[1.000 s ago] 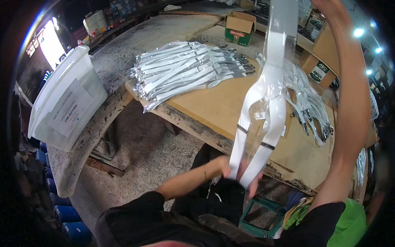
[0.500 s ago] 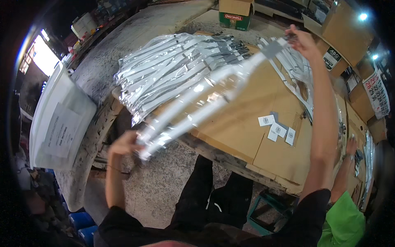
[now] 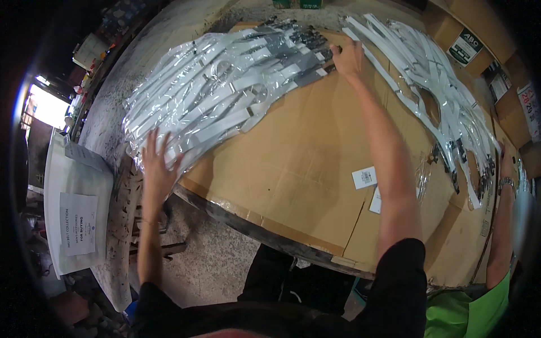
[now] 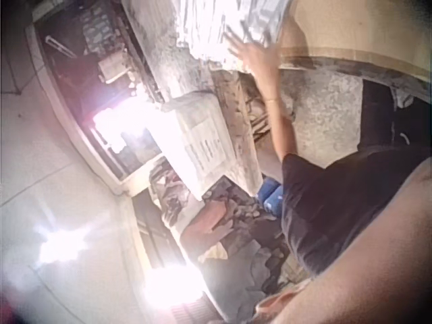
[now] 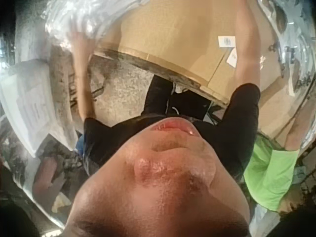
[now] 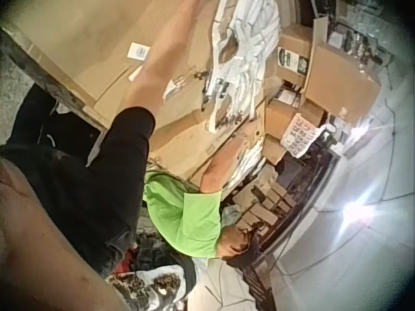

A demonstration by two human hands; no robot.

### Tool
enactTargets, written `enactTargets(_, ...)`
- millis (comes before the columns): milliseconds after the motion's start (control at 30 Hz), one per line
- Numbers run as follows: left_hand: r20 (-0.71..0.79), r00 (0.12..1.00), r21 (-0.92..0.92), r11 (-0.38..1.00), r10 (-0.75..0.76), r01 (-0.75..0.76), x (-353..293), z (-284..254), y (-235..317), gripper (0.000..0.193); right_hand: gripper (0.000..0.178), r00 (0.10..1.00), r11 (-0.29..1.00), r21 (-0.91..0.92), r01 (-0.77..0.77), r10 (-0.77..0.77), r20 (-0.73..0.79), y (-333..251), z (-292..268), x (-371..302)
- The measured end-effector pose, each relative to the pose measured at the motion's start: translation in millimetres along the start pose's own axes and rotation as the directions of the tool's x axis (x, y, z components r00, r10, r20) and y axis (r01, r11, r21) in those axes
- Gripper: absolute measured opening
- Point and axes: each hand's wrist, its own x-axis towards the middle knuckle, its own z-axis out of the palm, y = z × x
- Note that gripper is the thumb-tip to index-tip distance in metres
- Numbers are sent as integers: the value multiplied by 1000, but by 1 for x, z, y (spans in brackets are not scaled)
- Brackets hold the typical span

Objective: Assembling and organizing white leather or fabric straps with hardware and tags.

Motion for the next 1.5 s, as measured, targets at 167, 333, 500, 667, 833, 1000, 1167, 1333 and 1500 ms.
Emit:
enactTargets(167,-175,985,-154,987,8,-36,-19,29,52,57,36,903,913,53,404,-408,138,15,-63,-37)
enactTargets(333,-179,981,-335,934,70,-128,-63,20,121,52,26,938,981,-38,192,-172,301,53,-167,-96)
enactTargets(500,-136,972,-452,861,194,-235,-112,39,178,39,17,999,787,-617,12,23,49,173,-274,-157)
enactTargets(667,-179,984,-634,764,7,-120,-112,27,182,36,21,978,818,-572,61,65,196,190,-293,-149)
enactTargets(833,-154,988,-752,651,-19,-105,-139,18,200,31,24,966,785,-619,-26,179,185,201,-284,-126)
enactTargets(1000,-76,992,-873,487,-96,-20,-134,-14,229,20,24,946,974,-225,-20,91,311,133,-304,-71)
enactTargets(1167,407,903,-735,-537,141,415,-79,-20,240,46,17,771,550,745,-377,-259,581,-13,-246,-147)
enactTargets(1333,469,825,-525,-652,315,547,-37,10,225,39,16,548,779,609,-149,-448,706,-67,-230,-273)
enactTargets(1500,494,858,-678,-555,143,482,-41,39,198,23,18,864,900,401,-171,-58,500,-4,-266,-285)
